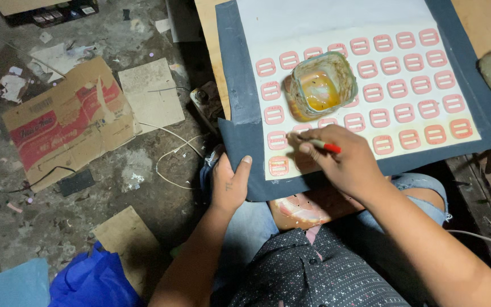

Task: The person sits at a table and uses a small brush to apply yellow paint from a container onto a sheet of paper with pre-printed pink rectangular shapes. The person repeatedly dips the brush into the paint and fills in the shapes one by one.

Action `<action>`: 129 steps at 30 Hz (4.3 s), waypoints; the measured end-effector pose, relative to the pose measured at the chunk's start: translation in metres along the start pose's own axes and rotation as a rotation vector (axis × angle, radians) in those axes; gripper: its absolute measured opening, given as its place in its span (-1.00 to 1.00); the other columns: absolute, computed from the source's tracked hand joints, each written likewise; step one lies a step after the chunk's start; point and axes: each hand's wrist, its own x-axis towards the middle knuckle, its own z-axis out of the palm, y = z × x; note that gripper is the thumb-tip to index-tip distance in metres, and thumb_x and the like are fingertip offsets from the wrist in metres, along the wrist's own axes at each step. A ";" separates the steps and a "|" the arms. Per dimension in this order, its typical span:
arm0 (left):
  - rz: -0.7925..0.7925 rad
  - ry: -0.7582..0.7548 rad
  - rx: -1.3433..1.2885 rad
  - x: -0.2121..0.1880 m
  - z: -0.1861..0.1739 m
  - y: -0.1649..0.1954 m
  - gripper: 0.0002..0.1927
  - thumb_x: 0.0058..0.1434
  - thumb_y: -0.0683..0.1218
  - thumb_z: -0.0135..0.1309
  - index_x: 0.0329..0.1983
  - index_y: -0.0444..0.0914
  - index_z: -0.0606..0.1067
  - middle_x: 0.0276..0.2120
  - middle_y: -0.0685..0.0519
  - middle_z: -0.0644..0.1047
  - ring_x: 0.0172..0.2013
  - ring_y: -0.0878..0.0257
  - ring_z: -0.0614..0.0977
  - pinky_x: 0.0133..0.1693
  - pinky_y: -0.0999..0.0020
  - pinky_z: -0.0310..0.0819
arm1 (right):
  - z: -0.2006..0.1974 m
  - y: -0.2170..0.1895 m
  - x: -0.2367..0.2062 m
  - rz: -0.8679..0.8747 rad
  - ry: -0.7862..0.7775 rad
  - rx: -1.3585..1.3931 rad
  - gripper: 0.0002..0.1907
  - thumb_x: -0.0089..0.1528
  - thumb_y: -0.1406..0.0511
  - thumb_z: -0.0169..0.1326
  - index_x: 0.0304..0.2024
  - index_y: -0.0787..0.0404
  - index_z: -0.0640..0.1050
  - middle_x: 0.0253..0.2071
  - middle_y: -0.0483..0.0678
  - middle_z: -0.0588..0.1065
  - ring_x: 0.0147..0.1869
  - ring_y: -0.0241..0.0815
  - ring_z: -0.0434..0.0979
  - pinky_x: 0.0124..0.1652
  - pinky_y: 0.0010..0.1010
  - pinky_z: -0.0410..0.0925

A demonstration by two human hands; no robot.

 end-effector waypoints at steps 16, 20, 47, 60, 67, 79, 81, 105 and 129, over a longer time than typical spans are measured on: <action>0.046 -0.006 -0.057 0.000 0.001 0.000 -0.71 0.29 -0.15 0.03 0.03 -0.39 0.48 -0.15 -0.16 0.64 -0.16 0.06 0.68 -0.07 0.22 0.53 | 0.015 -0.015 -0.017 -0.100 -0.233 0.196 -0.78 0.14 0.44 0.09 -0.14 0.25 0.57 -0.13 0.01 0.54 0.00 -0.04 0.60 -0.01 -0.32 0.44; 0.083 0.006 -0.029 -0.001 0.001 0.000 -0.71 0.30 -0.15 0.04 0.02 -0.40 0.49 -0.15 -0.16 0.63 -0.16 0.05 0.68 -0.08 0.22 0.53 | 0.014 -0.018 -0.008 -0.127 -0.155 0.179 -0.76 0.14 0.43 0.11 -0.12 0.26 0.55 -0.13 0.02 0.50 -0.02 -0.01 0.59 -0.04 -0.30 0.44; 0.034 -0.010 -0.059 -0.001 0.000 0.001 -0.72 0.29 -0.15 0.02 0.01 -0.40 0.49 -0.16 -0.17 0.64 -0.17 0.04 0.69 -0.08 0.21 0.54 | 0.014 -0.009 -0.041 -0.058 -0.062 0.007 -0.80 0.15 0.39 0.21 -0.17 0.28 0.57 -0.19 0.04 0.53 -0.09 -0.02 0.61 -0.12 -0.34 0.43; 0.025 -0.030 -0.053 0.000 -0.001 0.000 -0.70 0.30 -0.14 0.02 0.03 -0.41 0.47 -0.15 -0.18 0.63 -0.16 0.04 0.69 -0.07 0.21 0.54 | 0.008 -0.006 -0.041 -0.102 -0.082 0.143 -0.78 0.16 0.46 0.13 -0.13 0.27 0.57 -0.18 0.02 0.52 -0.07 -0.07 0.59 -0.09 -0.36 0.42; 0.016 -0.018 -0.028 0.000 -0.001 0.000 -0.70 0.29 -0.13 0.04 0.02 -0.40 0.49 -0.16 -0.16 0.64 -0.17 0.06 0.69 -0.08 0.21 0.54 | 0.007 -0.004 -0.041 -0.121 -0.123 0.037 -0.76 0.13 0.43 0.15 -0.12 0.26 0.58 -0.21 0.02 0.51 -0.14 -0.04 0.59 -0.17 -0.34 0.44; 0.088 -0.012 -0.051 0.001 -0.001 -0.001 -0.71 0.30 -0.17 0.02 0.04 -0.40 0.48 -0.11 -0.16 0.61 -0.12 0.07 0.66 -0.03 0.23 0.51 | 0.019 0.005 -0.032 -0.016 -0.032 0.205 -0.81 0.19 0.41 0.14 -0.14 0.28 0.61 -0.20 0.01 0.55 -0.09 -0.10 0.61 -0.08 -0.39 0.43; 0.118 -0.007 -0.029 0.001 0.000 -0.003 -0.72 0.30 -0.17 0.03 0.04 -0.41 0.48 -0.09 -0.18 0.59 -0.10 0.07 0.64 -0.02 0.22 0.50 | 0.017 0.007 -0.024 -0.003 -0.056 0.263 -0.80 0.20 0.40 0.15 -0.12 0.28 0.62 -0.19 0.00 0.56 -0.09 -0.12 0.61 -0.08 -0.40 0.44; 0.472 -0.128 0.512 0.073 0.067 0.072 0.27 -0.13 0.11 0.43 0.47 -0.38 -0.09 0.32 -0.23 0.30 0.33 -0.09 0.27 0.30 -0.31 -0.27 | -0.057 0.042 0.084 -0.034 0.000 -0.363 -0.76 0.06 0.37 0.30 -0.20 0.19 0.66 -0.27 0.01 0.60 -0.04 0.09 0.46 -0.10 -0.15 0.39; 0.430 0.116 0.471 0.097 0.025 0.031 -0.14 0.16 -0.09 0.23 0.47 -0.32 0.10 0.42 -0.23 0.28 0.43 -0.07 0.29 0.38 -0.10 -0.11 | -0.027 0.038 -0.004 0.415 -0.011 0.526 -0.87 0.23 0.38 0.19 -0.19 0.33 0.60 -0.22 -0.05 0.61 -0.19 -0.33 0.55 -0.18 -0.48 0.43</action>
